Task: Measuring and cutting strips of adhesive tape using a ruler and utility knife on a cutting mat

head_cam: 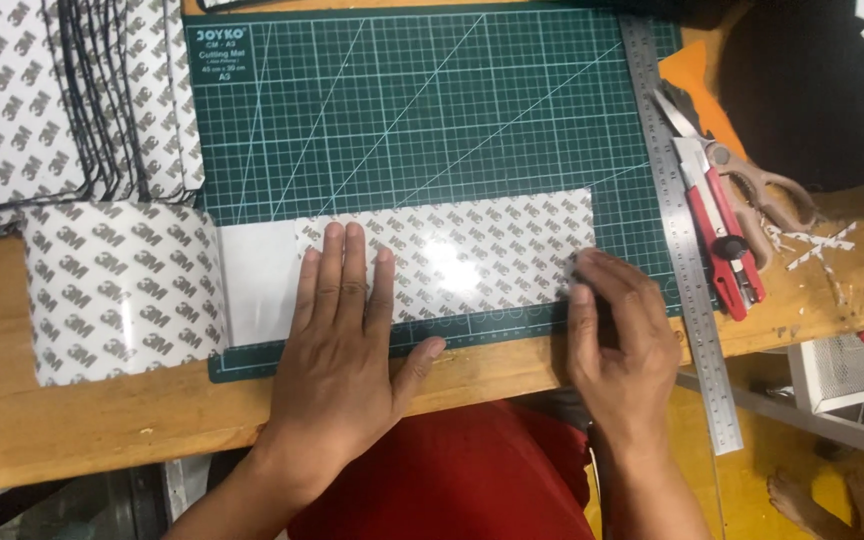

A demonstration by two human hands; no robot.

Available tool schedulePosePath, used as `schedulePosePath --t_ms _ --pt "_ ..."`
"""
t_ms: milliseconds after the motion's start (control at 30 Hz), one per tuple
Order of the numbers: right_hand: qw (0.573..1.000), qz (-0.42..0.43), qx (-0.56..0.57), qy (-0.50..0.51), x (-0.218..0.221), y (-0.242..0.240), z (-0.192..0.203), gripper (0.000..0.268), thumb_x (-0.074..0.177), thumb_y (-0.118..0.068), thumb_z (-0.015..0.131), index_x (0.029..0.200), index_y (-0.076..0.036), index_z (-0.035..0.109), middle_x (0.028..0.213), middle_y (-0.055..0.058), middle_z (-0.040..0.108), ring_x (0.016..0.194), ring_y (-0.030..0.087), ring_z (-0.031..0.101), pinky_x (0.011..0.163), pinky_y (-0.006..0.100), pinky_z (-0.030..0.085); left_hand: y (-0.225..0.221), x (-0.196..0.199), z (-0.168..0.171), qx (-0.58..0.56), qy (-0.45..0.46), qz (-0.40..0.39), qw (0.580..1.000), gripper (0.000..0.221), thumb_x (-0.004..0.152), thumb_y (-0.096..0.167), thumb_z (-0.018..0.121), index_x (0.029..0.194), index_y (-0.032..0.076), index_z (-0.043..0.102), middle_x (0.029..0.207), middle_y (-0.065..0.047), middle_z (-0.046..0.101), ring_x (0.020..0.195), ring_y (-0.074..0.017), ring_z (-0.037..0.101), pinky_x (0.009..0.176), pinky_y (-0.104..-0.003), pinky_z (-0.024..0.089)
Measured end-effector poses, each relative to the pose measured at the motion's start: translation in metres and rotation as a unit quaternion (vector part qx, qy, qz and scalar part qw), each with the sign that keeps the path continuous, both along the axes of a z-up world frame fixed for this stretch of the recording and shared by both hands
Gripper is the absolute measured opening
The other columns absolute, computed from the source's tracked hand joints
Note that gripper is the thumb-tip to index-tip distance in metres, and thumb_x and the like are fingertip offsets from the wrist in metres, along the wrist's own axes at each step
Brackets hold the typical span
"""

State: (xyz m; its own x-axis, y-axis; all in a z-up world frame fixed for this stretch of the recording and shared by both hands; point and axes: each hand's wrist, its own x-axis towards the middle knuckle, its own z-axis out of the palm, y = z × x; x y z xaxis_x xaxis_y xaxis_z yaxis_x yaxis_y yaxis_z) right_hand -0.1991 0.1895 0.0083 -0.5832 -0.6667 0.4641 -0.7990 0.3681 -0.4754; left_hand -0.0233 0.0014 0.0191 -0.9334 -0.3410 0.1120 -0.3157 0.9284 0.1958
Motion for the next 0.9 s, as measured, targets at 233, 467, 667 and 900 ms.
schedulePosePath --t_ms 233,467,667,900 --pt "0.978 -0.046 -0.069 -0.191 0.0 0.005 0.012 0.021 0.107 -0.002 0.054 0.125 0.006 0.062 0.128 0.025 0.064 0.122 0.034 0.065 0.104 0.039 0.059 0.0 0.0 0.0 -0.001 -0.007 0.0 1.0 0.087 0.106 0.062 0.027 0.159 -0.007 0.021 0.167 -0.033 0.013 0.159 -0.0406 0.008 0.133 -0.049 0.005" --pt "0.922 0.009 -0.215 -0.32 0.013 -0.009 0.038 0.029 0.108 -0.014 0.049 0.134 0.0 0.052 0.14 0.022 0.057 0.137 0.036 0.058 0.122 0.047 0.054 0.001 0.001 0.001 -0.009 -0.007 0.005 1.0 0.086 0.107 0.062 0.026 0.16 -0.006 0.019 0.168 -0.032 0.009 0.159 -0.0403 0.004 0.133 -0.048 0.003" --pt "0.702 0.218 -0.235 -0.636 0.028 -0.066 0.029 0.035 0.105 -0.008 0.048 0.139 0.001 0.054 0.147 0.018 0.057 0.14 0.033 0.054 0.126 0.046 0.041 0.004 0.001 0.002 -0.019 0.004 0.007 1.0 0.086 0.107 0.062 0.026 0.159 -0.006 0.024 0.166 -0.034 0.014 0.158 -0.0423 0.01 0.132 -0.05 0.007" --pt "0.619 -0.04 -0.31 -0.721 -0.011 -0.061 0.054 0.037 0.095 -0.018 0.053 0.127 0.001 0.056 0.135 0.025 0.061 0.128 0.038 0.06 0.114 0.042 0.049 0.003 0.001 0.0 -0.019 0.002 0.008 1.0 0.087 0.107 0.063 0.024 0.159 -0.007 0.022 0.167 -0.033 0.012 0.159 -0.0413 0.009 0.133 -0.049 0.005"
